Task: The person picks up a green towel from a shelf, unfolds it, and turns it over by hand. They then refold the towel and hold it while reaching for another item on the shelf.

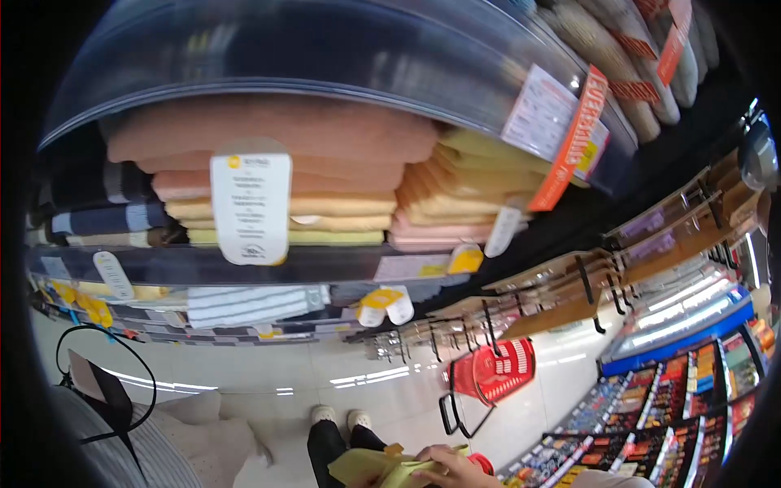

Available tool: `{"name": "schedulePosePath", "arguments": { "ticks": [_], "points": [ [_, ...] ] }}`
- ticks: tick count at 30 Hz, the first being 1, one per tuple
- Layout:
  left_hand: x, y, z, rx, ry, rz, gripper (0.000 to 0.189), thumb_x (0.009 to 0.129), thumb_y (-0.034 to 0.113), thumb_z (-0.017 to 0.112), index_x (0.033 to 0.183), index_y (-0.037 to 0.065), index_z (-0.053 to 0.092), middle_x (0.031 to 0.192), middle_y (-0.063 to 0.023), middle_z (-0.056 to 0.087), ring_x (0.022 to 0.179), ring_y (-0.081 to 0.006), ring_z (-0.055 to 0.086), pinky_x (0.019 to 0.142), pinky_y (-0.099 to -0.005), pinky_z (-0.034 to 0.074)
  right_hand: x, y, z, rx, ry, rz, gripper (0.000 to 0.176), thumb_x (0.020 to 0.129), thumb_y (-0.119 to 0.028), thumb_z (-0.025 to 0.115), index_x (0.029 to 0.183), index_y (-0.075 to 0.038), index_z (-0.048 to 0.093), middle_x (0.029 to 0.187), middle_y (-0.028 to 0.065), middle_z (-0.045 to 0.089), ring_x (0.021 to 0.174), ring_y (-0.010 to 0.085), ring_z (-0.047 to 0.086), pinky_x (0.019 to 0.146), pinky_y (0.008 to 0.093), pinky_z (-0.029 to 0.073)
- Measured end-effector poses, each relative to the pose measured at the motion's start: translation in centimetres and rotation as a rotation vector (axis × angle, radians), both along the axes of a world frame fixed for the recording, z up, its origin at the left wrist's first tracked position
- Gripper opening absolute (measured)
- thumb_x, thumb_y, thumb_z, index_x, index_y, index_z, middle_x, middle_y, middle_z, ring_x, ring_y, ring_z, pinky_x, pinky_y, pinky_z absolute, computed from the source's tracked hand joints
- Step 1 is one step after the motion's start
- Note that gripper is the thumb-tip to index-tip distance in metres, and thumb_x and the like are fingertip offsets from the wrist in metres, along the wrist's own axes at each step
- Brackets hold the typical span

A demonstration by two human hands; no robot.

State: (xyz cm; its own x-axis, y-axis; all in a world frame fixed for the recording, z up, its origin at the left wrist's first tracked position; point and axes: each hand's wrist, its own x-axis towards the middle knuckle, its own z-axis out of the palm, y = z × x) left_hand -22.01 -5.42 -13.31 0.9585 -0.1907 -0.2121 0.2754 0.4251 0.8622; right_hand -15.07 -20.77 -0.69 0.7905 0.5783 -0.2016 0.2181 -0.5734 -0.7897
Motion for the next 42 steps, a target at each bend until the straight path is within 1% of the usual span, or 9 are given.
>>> {"name": "schedulePosePath", "arguments": {
  "ticks": [6,8,15,17,19,24,31,37,42],
  "points": [
    [-0.4,-0.7,2.1,-0.035,-0.097,-0.010,0.034,0.082,0.003,0.049,0.116,0.003,0.042,0.110,-0.0087,0.050,0.103,-0.0187,0.047,0.086,-0.0302,0.039,-1.5,-2.1,0.8,-0.132,-0.154,-0.024,0.016,0.076,-0.016,0.061,0.087,-0.006,0.055,0.087,0.0078,0.051,0.072,0.0192,0.052,0.058,0.0290,0.043],
    [-0.3,-1.3,2.7,-0.051,-0.138,-0.003,0.033,0.083,0.002,0.048,0.116,0.003,0.042,0.111,-0.0087,0.050,0.103,-0.0190,0.047,0.087,-0.0305,0.039,-1.6,-2.9,1.5,-0.088,-0.039,-0.043,0.023,0.077,-0.015,0.059,0.097,-0.005,0.052,0.094,0.0089,0.056,0.088,0.0251,0.054,0.078,0.0322,0.040],
    [-0.3,-0.3,6.5,0.110,-0.198,0.061,0.022,0.086,0.000,0.041,0.106,0.003,0.049,0.107,-0.0123,0.053,0.102,-0.0235,0.049,0.087,-0.0308,0.038,-1.4,-2.9,4.1,-0.047,-0.059,-0.086,0.017,0.078,-0.011,0.058,0.092,-0.004,0.050,0.090,0.0061,0.055,0.088,0.0235,0.053,0.087,0.0376,0.035],
    [-0.3,0.6,5.8,0.160,-0.296,-0.175,0.020,0.086,0.003,0.042,0.104,0.003,0.051,0.107,-0.0128,0.053,0.102,-0.0255,0.049,0.088,-0.0310,0.037,-1.6,-2.8,4.3,-0.094,-0.076,-0.079,0.018,0.079,-0.013,0.057,0.092,-0.004,0.050,0.090,0.0059,0.055,0.088,0.0232,0.053,0.090,0.0385,0.034],
    [-0.2,1.2,10.0,0.191,-0.261,-0.129,0.020,0.085,0.003,0.043,0.104,0.003,0.052,0.106,-0.0128,0.053,0.101,-0.0249,0.049,0.087,-0.0313,0.037,-1.8,-3.1,3.8,-0.094,-0.082,-0.057,0.020,0.079,-0.016,0.057,0.094,-0.005,0.050,0.088,0.0049,0.054,0.087,0.0216,0.054,0.095,0.0413,0.029],
    [-3.0,-0.3,11.2,0.496,-0.205,-0.117,0.043,0.078,0.013,0.054,0.117,0.002,0.041,0.115,-0.0173,0.048,0.105,-0.0294,0.047,0.089,-0.0345,0.036,-2.5,-3.2,4.5,-0.105,-0.100,-0.057,0.022,0.079,-0.019,0.058,0.095,-0.007,0.049,0.086,0.0041,0.054,0.084,0.0198,0.054,0.095,0.0435,0.026],
    [-4.4,-1.9,10.8,0.457,-0.250,0.117,0.039,0.079,0.009,0.051,0.116,0.002,0.042,0.110,-0.0217,0.049,0.104,-0.0351,0.047,0.087,-0.0372,0.038,-5.2,-6.8,5.8,0.057,-0.156,-0.210,0.032,0.077,-0.017,0.061,0.099,-0.002,0.045,0.100,0.0146,0.051,0.094,0.0273,0.051,0.081,0.0338,0.040],
    [-6.3,-1.7,7.4,0.805,-0.729,-0.280,0.020,0.072,0.009,0.060,0.091,0.004,0.060,0.089,-0.0157,0.059,0.094,-0.0340,0.052,0.081,-0.0385,0.041,-8.9,-15.2,5.1,-0.502,0.549,0.224,0.028,0.080,-0.020,0.051,0.100,-0.001,0.045,0.087,0.0190,0.057,0.083,0.0331,0.056,0.071,0.0379,0.044],
    [-5.1,-2.3,4.5,0.838,-0.725,-0.363,0.023,0.071,0.011,0.061,0.093,0.005,0.059,0.090,-0.0159,0.058,0.095,-0.0335,0.052,0.081,-0.0382,0.041,-12.2,-18.7,2.9,-0.358,0.597,0.177,0.030,0.079,-0.019,0.051,0.102,-0.002,0.044,0.089,0.0201,0.057,0.084,0.0342,0.056,0.072,0.0395,0.044]
  ]
}}
